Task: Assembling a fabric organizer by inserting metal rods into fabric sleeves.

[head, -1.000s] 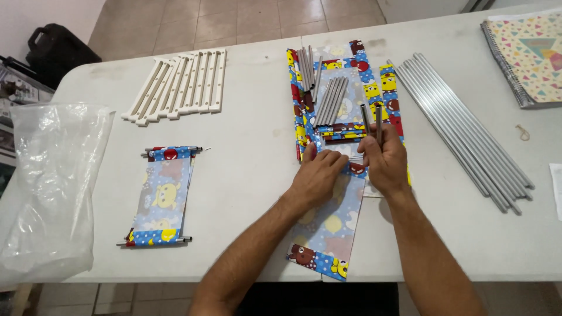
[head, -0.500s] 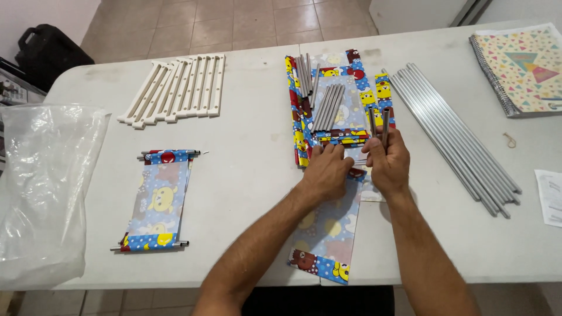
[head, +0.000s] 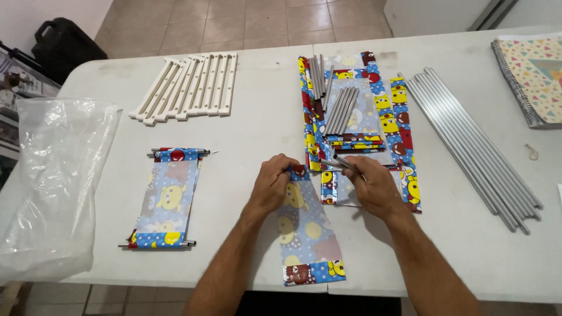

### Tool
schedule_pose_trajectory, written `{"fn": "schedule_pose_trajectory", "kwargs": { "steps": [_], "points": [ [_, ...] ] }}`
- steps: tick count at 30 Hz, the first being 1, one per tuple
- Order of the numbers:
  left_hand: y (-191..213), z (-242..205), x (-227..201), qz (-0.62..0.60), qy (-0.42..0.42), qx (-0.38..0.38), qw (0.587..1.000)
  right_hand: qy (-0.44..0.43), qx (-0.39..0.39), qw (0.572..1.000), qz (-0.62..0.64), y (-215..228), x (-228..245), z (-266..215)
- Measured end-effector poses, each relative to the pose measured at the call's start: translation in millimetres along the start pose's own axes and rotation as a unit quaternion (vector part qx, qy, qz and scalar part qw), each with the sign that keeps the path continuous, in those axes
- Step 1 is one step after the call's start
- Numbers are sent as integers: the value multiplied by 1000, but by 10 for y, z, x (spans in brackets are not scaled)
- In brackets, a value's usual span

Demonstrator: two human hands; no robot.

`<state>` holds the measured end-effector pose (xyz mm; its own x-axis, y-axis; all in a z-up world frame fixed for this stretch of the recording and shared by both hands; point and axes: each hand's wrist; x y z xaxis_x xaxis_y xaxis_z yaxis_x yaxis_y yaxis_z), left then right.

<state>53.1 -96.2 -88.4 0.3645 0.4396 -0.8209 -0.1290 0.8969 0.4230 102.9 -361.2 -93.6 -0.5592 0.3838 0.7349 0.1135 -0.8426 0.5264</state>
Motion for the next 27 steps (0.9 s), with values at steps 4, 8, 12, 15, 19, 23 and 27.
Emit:
{"fn": "schedule_pose_trajectory", "kwargs": {
  "steps": [4, 8, 12, 15, 19, 23, 27],
  "points": [
    [-8, -58, 81, -13, 9, -32, 999, 34, 19, 999, -7, -11, 33, 38],
    [-83, -44, 113, -18, -9, -28, 999, 62, 23, 996, 58, -3, 172, 92],
    [-137, -42, 81, -31, -23, -15, 999, 82, 20, 995, 51, -53, 153, 31],
    [-168, -42, 141, -35, -25, -16, 999, 81, 24, 995, 45, -65, 160, 38],
    [-187, -57, 185, -41, -30, -17, 999, 89, 33, 995, 37, -53, 101, 18],
    [-176, -47, 147, -37, -40, -12, 998, 70, 30, 997, 34, -61, 143, 5],
    [-157, -62, 79, -25, -45, -10, 999, 68, 36, 997, 32, -46, 203, 25]
  ]
}}
Point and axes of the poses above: each hand's wrist, its own z-axis towards the middle knuckle, its own y-axis out of the back of the hand, x = y × z, and after that the axes turned 2 degrees about z, right-handed
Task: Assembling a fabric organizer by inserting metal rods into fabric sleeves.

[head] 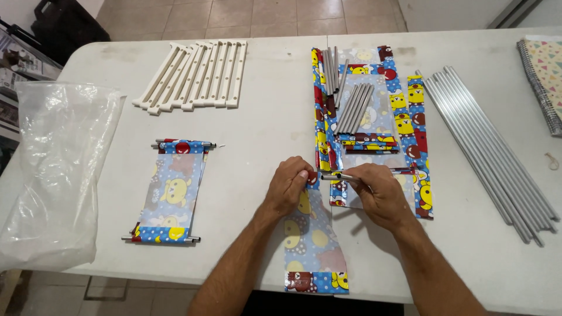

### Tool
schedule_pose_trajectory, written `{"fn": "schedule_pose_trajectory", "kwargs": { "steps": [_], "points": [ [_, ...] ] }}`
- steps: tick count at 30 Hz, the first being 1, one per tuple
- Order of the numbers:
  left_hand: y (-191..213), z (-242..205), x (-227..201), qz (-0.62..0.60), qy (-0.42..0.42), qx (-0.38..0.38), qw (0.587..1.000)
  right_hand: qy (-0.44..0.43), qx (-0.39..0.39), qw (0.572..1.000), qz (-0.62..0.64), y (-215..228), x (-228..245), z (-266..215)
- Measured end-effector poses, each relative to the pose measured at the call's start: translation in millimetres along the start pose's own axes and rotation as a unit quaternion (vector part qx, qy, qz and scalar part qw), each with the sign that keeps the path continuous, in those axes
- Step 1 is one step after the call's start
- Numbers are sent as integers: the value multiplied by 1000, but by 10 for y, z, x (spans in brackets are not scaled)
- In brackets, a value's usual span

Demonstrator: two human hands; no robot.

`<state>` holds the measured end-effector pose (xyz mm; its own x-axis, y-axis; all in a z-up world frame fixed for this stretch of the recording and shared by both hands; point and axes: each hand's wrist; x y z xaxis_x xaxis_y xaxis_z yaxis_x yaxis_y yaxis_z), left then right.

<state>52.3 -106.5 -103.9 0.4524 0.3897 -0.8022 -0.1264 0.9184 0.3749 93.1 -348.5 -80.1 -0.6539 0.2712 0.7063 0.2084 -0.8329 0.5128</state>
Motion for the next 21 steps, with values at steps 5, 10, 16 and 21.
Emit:
{"fn": "schedule_pose_trajectory", "kwargs": {
  "steps": [5, 10, 16, 21],
  "points": [
    [2, -6, 18, -5, -3, -6, 1000, -1, 2, 1000, -5, 4, -22, -17],
    [2, -30, 25, -4, 5, -2, 1000, -10, 7, 1000, 0, -3, -4, -27],
    [5, -38, 7, 3, 7, -8, 1000, -8, 9, 1000, -6, 23, -17, -30],
    [22, -8, -41, -3, 8, -5, 1000, 6, 4, 1000, -16, 15, -41, -17]
  ]
}}
Point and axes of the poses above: each hand's wrist, its own z-axis towards the middle knuckle, its own y-axis out of the back of the hand, x = y × z, and after that the axes turned 2 degrees about z, right-handed
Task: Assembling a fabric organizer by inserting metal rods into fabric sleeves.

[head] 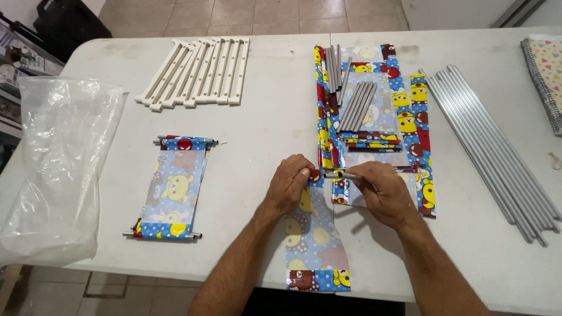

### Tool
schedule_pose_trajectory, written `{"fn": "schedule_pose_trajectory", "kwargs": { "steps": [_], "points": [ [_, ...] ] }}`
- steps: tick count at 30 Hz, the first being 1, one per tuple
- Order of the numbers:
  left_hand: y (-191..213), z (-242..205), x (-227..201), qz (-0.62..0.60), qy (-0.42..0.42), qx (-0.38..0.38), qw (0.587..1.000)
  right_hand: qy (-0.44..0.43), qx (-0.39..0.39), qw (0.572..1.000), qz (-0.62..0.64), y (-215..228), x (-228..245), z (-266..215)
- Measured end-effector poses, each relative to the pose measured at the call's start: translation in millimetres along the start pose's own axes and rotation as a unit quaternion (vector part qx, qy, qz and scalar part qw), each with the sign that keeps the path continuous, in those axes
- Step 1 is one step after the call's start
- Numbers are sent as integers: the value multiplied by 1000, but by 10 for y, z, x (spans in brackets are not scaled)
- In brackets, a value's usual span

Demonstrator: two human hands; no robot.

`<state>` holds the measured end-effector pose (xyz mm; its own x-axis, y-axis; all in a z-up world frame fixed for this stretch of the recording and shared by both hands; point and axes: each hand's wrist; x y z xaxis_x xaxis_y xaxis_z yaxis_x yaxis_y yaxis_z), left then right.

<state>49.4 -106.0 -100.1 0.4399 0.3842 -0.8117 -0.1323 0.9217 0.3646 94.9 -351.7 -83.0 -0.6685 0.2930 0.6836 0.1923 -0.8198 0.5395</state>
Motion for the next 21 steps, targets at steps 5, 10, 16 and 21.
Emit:
{"fn": "schedule_pose_trajectory", "kwargs": {
  "steps": [5, 10, 16, 21],
  "points": [
    [-24, -36, 32, 2, -9, -2, 1000, 13, 1, 1000, -24, 20, 17, -2],
    [-18, -29, 43, -4, -16, 7, 1000, 36, -2, 998, -51, 26, -22, 11],
    [-27, -35, -13, 56, -23, 22, 998, 123, -42, 982, -137, 121, 1, 43],
    [-33, -16, -98, 116, -52, 27, 991, 175, -61, 955, -230, 162, -16, 54]
  ]
}}
Point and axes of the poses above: each hand's wrist, its own z-axis towards the middle knuckle, its own y-axis out of the back of the hand, x = y × z, and after that the axes turned 2 degrees about z, right-handed
